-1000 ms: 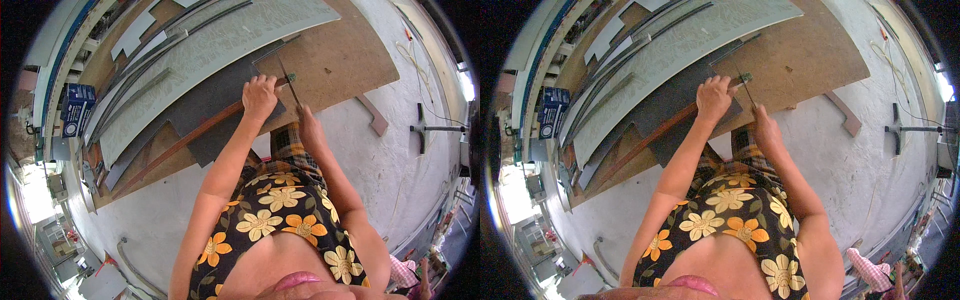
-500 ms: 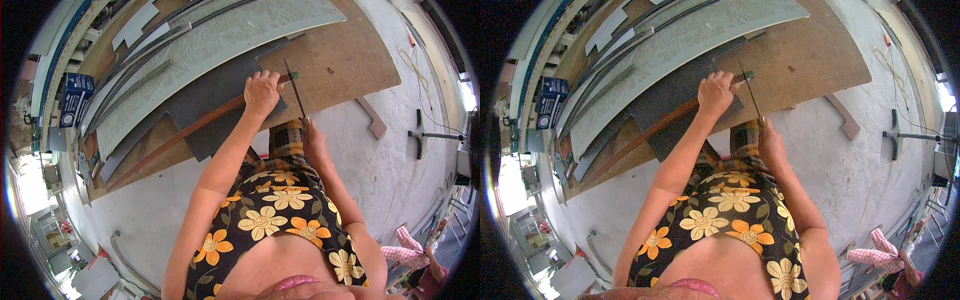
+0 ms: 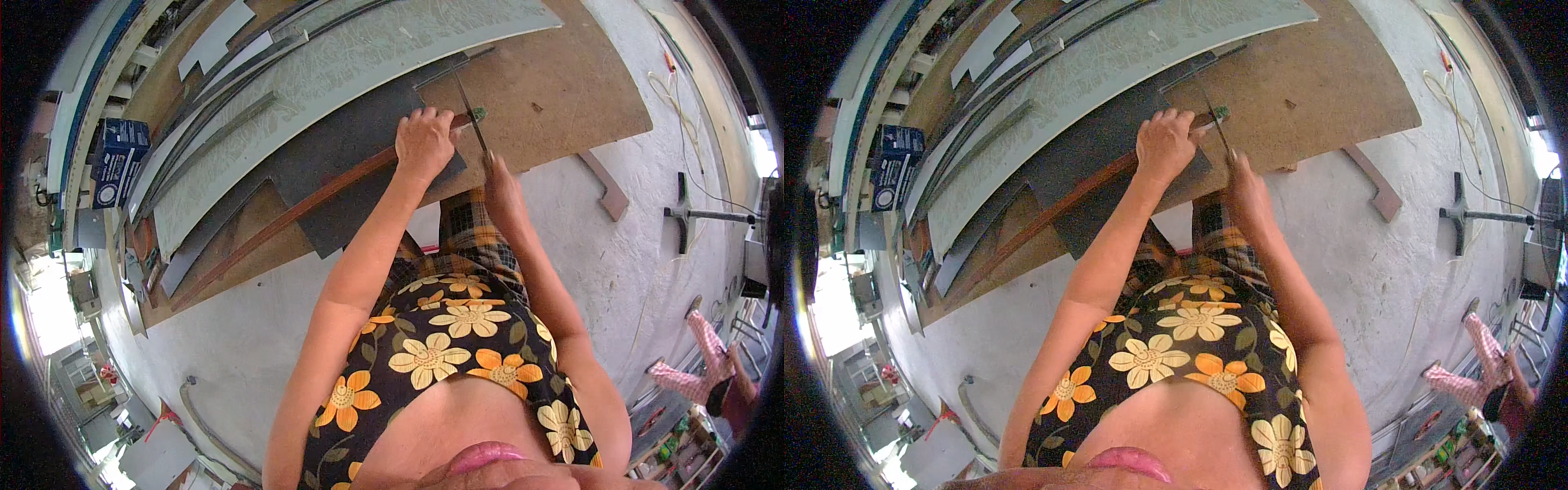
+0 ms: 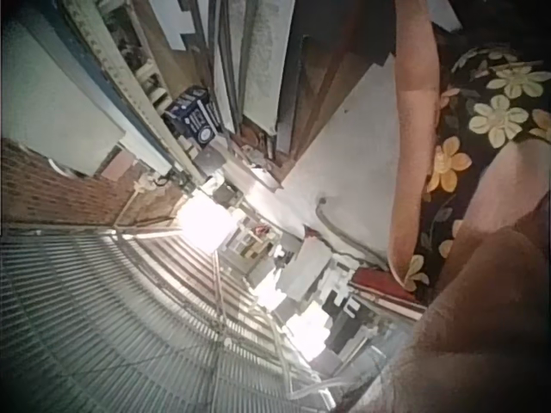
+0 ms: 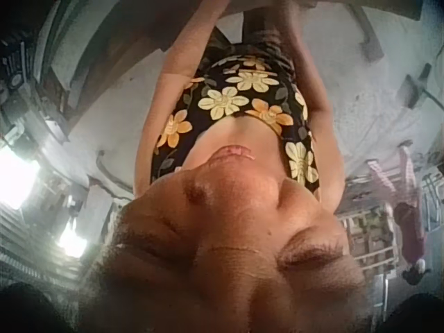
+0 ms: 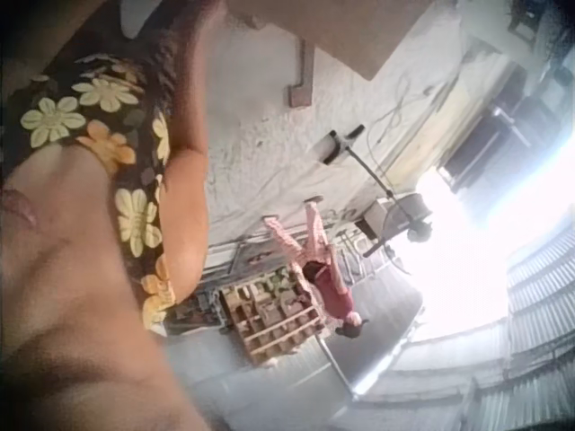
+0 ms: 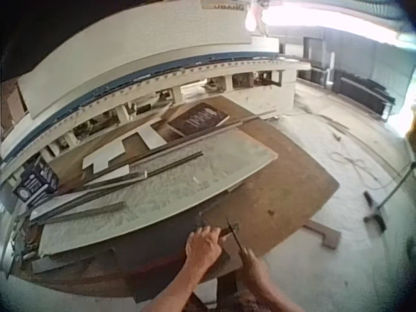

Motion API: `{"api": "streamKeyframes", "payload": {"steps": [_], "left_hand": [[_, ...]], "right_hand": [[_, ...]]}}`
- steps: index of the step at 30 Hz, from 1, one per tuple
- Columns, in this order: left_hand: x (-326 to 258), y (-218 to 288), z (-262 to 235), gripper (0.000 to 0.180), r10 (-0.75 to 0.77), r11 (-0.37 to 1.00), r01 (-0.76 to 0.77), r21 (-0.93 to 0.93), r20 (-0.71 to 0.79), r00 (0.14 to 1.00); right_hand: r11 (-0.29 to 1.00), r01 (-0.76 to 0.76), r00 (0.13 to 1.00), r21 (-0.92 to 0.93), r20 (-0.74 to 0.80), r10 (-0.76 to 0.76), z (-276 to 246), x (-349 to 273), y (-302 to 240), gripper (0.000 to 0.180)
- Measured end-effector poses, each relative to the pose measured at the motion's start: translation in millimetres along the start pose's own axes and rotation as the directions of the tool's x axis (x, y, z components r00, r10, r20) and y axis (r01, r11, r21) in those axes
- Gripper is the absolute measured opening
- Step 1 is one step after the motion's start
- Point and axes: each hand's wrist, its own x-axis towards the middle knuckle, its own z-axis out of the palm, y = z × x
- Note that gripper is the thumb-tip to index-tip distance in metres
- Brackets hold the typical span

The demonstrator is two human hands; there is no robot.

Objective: Marking, measuring, and sawing wood components for furniture assembly in a workshop environment.

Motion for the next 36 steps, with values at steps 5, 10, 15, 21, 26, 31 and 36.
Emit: {"api": "streamKeyframes", "payload": {"steps": [5,10,15,21,26,31,36], "left_hand": [[6,5,9,0.032,0.01,1.0,-0.009,-0.009,0.043,0.999],[-2,-3,2,0.032,-0.031,1.0,0.031,0.003,0.07,0.997],[11,5,3,0.028,0.0,0.999,0.003,-0.032,0.081,0.997],[0,-3,3,0.029,0.006,1.0,-0.006,0.023,0.029,1.0],[5,2,4,0.029,0.026,1.0,-0.026,-0.017,0.011,1.0],[-4,-9,-2,0.031,-0.033,0.999,0.033,0.002,0.042,0.999],[-7,-28,-8,0.033,-0.046,0.999,0.046,0.008,0.03,0.998]], "right_hand": [[0.998,-0.043,0.998,-0.053,-0.048,0.041,13,29,18,0.026],[0.999,0.046,0.998,-0.008,-0.038,-0.046,10,-34,28,0.021],[0.999,-0.041,0.998,0.01,-0.056,0.041,16,44,16,0.028],[0.998,0.032,0.998,0.057,-0.055,-0.028,15,-35,29,0.021],[0.996,-0.09,0.995,-0.014,0.03,0.091,4,15,11,0.022],[0.997,-0.05,0.998,-0.054,0.043,0.052,21,19,10,0.031],[0.999,-0.033,0.996,0.008,0.084,0.032,4,-32,11,0.032]]}}
